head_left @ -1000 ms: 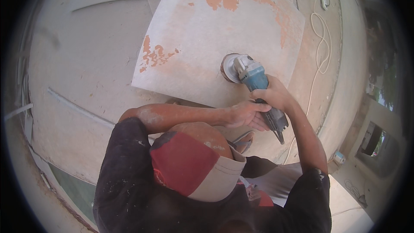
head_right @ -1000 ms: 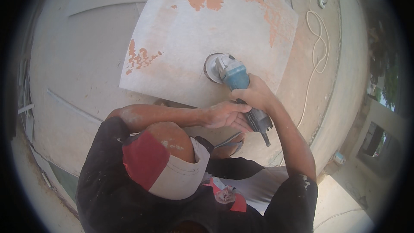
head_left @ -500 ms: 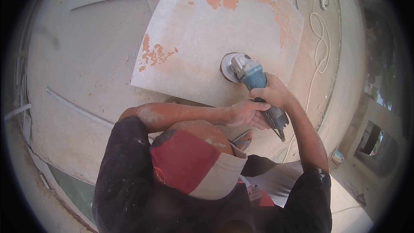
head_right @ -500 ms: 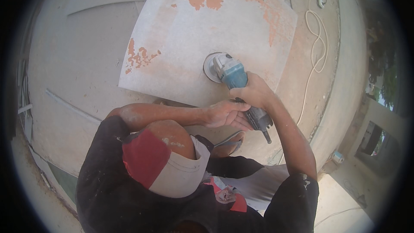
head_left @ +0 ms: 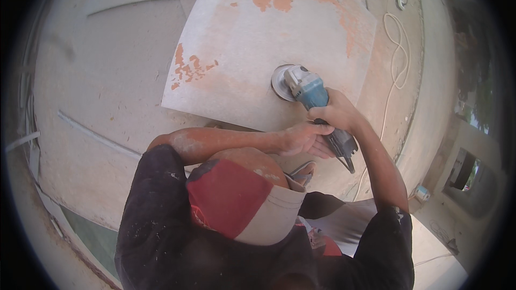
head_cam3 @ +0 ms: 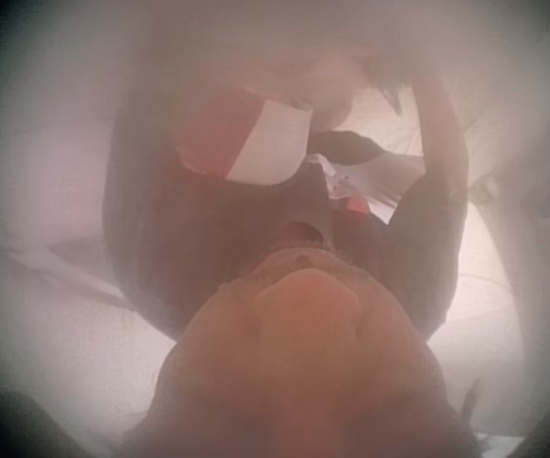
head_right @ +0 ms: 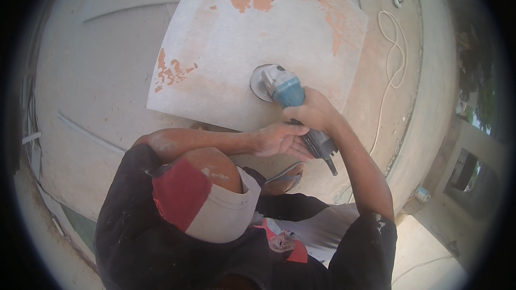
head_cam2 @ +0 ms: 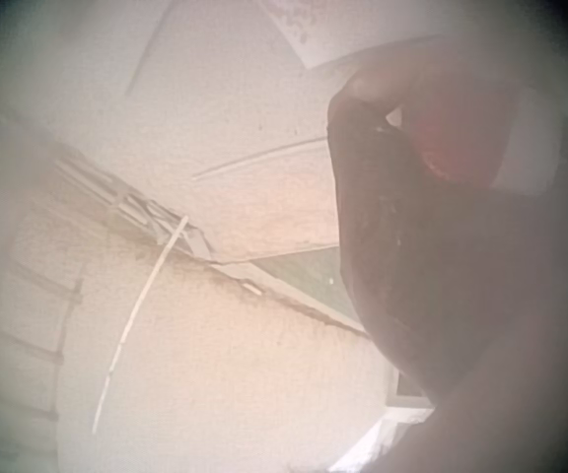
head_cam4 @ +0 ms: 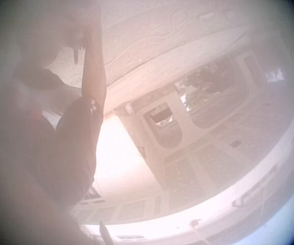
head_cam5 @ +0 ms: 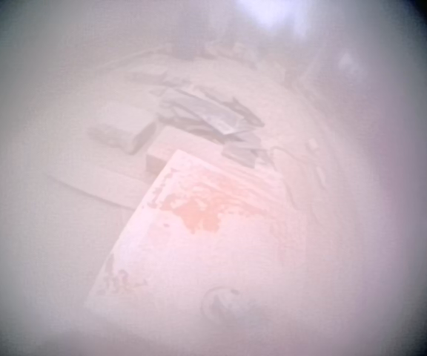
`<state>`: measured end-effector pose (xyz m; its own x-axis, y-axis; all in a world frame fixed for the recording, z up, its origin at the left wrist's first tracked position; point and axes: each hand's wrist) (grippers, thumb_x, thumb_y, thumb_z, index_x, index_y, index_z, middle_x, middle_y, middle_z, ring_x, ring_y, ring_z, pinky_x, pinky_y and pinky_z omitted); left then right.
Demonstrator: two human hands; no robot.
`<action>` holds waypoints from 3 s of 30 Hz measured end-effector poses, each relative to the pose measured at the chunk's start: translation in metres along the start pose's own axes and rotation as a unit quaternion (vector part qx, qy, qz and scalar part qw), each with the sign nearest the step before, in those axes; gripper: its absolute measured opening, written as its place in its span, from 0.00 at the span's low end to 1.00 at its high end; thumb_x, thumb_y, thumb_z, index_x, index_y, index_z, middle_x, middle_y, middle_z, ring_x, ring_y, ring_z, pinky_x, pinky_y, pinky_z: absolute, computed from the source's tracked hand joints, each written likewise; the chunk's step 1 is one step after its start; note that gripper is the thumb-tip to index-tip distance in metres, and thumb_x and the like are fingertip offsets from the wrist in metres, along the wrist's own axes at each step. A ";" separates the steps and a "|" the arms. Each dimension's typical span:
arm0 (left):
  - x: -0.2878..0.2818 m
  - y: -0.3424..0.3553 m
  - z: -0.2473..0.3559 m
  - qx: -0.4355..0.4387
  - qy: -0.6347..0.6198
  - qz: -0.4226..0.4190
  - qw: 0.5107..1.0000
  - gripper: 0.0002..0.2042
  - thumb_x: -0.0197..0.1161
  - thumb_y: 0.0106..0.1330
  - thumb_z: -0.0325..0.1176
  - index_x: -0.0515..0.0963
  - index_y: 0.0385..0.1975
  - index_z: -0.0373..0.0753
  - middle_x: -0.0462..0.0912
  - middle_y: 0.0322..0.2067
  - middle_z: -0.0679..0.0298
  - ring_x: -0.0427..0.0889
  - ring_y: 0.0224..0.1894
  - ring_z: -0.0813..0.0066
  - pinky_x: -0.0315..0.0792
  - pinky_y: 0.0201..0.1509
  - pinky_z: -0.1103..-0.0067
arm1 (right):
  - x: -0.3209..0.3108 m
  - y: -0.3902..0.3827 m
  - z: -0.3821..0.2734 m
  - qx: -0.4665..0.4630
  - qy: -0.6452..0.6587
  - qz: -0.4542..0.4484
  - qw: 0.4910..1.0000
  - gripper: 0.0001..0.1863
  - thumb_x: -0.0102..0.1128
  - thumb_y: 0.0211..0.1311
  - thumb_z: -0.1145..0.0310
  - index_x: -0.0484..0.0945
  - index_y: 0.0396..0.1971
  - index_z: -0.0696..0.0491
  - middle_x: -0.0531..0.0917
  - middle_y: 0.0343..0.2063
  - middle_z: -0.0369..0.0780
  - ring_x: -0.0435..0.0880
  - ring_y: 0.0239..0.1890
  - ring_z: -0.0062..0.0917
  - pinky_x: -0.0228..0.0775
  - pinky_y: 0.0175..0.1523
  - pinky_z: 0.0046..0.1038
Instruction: The person uses a power grinder to smooth the edges of a circular hole in a ceramic tile lying on the floor, holding the tool with both hands and occasionally adjusting the tile with one hand.
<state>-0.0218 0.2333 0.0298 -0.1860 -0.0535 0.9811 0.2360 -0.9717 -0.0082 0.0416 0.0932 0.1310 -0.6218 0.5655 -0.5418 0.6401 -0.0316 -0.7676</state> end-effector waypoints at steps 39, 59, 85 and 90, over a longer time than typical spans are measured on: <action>-0.007 0.000 -0.007 0.014 0.009 -0.005 1.000 0.26 0.49 0.83 0.47 0.65 0.68 0.31 0.76 0.63 0.44 0.77 0.66 0.50 0.69 0.74 0.57 | 0.004 -0.001 -0.002 0.011 -0.016 0.009 1.000 0.34 0.72 0.42 0.57 0.81 0.47 0.66 0.88 0.39 0.54 0.89 0.43 0.41 0.78 0.51 0.36; -0.012 0.002 -0.009 0.013 0.005 -0.015 1.000 0.25 0.47 0.84 0.45 0.64 0.69 0.30 0.75 0.64 0.43 0.76 0.67 0.48 0.68 0.75 0.58 | 0.005 0.000 0.001 -0.008 -0.015 0.014 1.000 0.31 0.71 0.42 0.60 0.80 0.45 0.66 0.87 0.35 0.50 0.87 0.39 0.36 0.78 0.47 0.34; -0.007 -0.003 -0.008 0.013 -0.001 -0.028 1.000 0.26 0.47 0.83 0.45 0.64 0.68 0.28 0.74 0.64 0.42 0.75 0.68 0.48 0.67 0.75 0.56 | 0.007 -0.011 -0.011 0.002 -0.039 0.026 0.999 0.33 0.70 0.42 0.57 0.81 0.48 0.65 0.87 0.40 0.55 0.88 0.45 0.44 0.77 0.52 0.37; -0.009 -0.001 -0.009 0.011 0.001 -0.031 0.999 0.26 0.48 0.83 0.44 0.64 0.68 0.28 0.74 0.64 0.42 0.75 0.67 0.48 0.68 0.75 0.57 | 0.007 -0.010 -0.008 0.002 -0.047 0.034 0.998 0.33 0.71 0.42 0.57 0.81 0.48 0.65 0.87 0.40 0.55 0.88 0.45 0.44 0.78 0.52 0.37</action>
<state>-0.0291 0.2331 0.0192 -0.2023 0.0069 0.9793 0.2455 -0.9677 0.0575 0.0348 0.1035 0.1374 -0.6162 0.4826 -0.6224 0.6811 -0.0703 -0.7288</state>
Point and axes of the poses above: each hand's wrist, its own y-axis towards the middle knuckle, its own x-axis out of the palm, z = x × y
